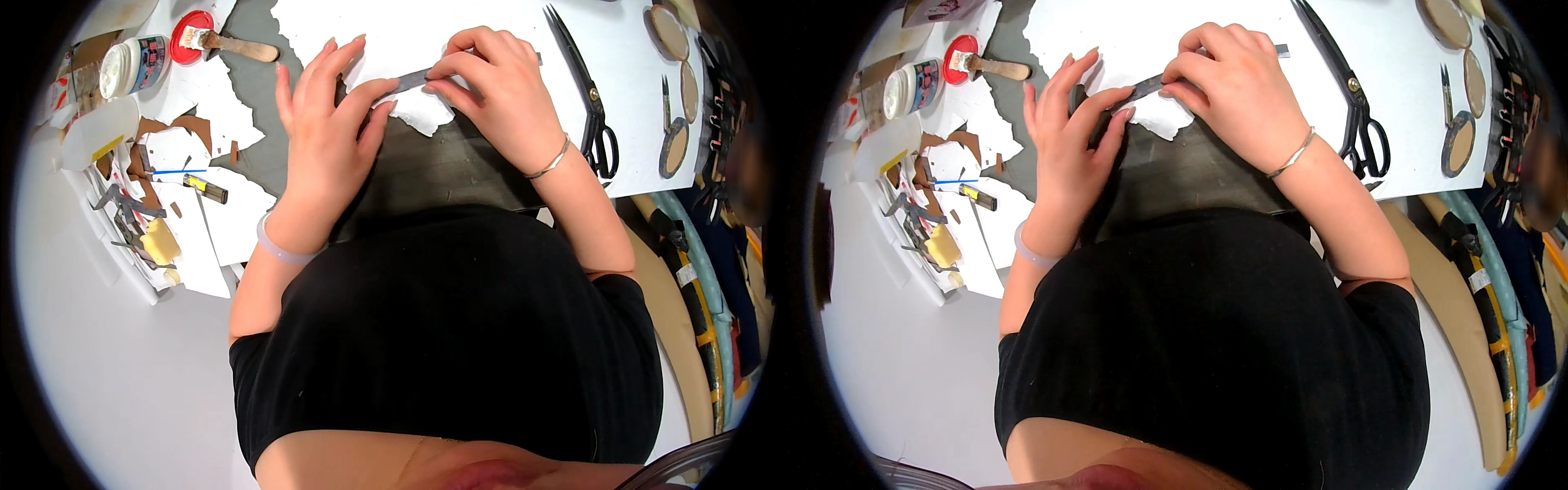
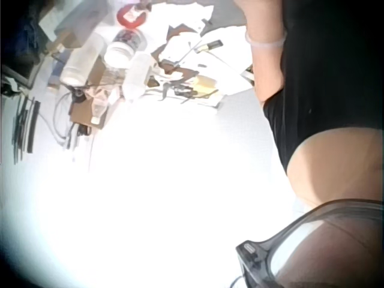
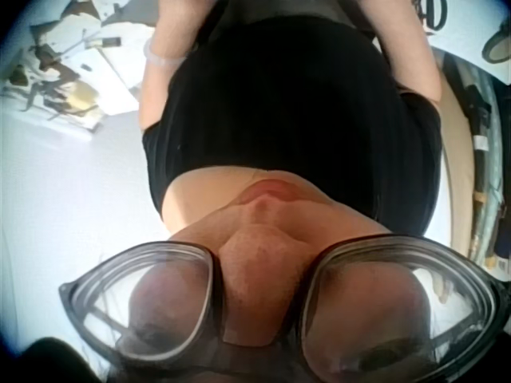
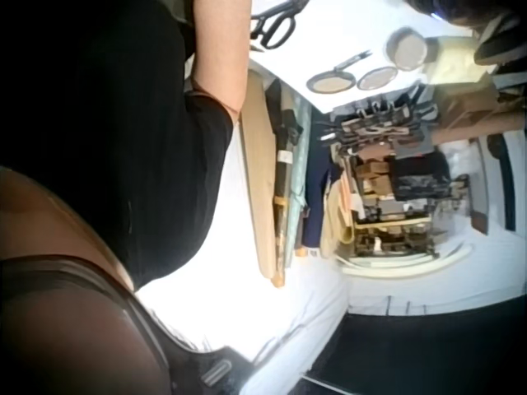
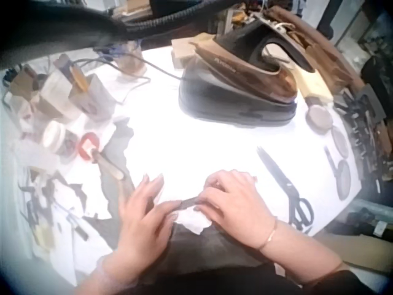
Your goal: The person retrieves a strip of dark material from a bin and places it on a white work surface. They use a ruler to measure and mark the strip, then use a yellow utility knife to cut the material along the ruler's edge. The person repeats the measuring and cutting process to create smaller pieces.
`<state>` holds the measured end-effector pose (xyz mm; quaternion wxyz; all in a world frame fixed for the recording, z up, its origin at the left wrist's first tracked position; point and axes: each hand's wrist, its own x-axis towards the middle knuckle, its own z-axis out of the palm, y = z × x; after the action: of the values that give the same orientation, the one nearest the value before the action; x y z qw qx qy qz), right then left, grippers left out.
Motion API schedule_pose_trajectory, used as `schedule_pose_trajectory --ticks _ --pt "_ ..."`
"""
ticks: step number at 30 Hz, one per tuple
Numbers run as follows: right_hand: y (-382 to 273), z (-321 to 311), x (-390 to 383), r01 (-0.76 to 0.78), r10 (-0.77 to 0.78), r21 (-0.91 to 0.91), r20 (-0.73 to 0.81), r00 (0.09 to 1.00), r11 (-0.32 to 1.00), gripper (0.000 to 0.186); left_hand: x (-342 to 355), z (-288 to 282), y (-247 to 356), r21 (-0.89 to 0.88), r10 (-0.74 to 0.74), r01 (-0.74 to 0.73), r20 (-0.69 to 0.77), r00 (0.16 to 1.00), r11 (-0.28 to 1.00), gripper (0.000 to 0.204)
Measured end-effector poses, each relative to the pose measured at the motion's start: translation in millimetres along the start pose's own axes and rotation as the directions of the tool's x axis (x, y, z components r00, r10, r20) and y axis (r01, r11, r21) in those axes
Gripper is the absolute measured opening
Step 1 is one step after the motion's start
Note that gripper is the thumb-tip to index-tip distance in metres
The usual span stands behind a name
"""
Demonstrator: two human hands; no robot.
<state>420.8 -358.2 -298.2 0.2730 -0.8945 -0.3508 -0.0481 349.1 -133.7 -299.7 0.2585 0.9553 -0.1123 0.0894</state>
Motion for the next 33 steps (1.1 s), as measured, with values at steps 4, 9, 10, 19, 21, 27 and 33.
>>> schedule_pose_trajectory --ticks 4,9,10,19,21,27,33 --pt "4 7 -5 -0.048 0.048 0.05 0.006 0.999 0.998 0.014 -1 3 -3 -0.048 -0.03 0.028 -0.048 0.998 0.998 0.02" --pt "5 8 -3 -0.039 0.038 0.049 0.021 0.999 0.998 0.015 3 5 -3 -0.028 -0.029 0.028 -0.059 0.998 0.999 0.021" --pt "6 9 -3 -0.037 0.036 0.051 0.025 0.999 0.998 0.015 3 7 -4 -0.03 -0.032 0.03 -0.067 0.997 0.999 0.021" --pt "0 4 8 -0.059 0.056 0.104 0.035 0.998 0.993 0.021 7 14 -12 -0.082 -0.067 0.062 -0.063 0.996 0.995 0.02" --pt "1 3 10 -0.056 0.052 0.102 0.042 0.998 0.993 0.02 11 9 -8 -0.082 -0.081 0.076 -0.058 0.995 0.994 0.022" --pt "2 2 11 -0.05 0.044 0.089 0.064 0.997 0.995 0.018 15 9 -8 -0.082 -0.083 0.078 -0.064 0.994 0.994 0.022" --pt "1 4 12 -0.044 0.042 0.096 0.018 0.999 0.994 0.016 15 9 -7 -0.078 -0.107 0.102 -0.056 0.993 0.992 0.018"
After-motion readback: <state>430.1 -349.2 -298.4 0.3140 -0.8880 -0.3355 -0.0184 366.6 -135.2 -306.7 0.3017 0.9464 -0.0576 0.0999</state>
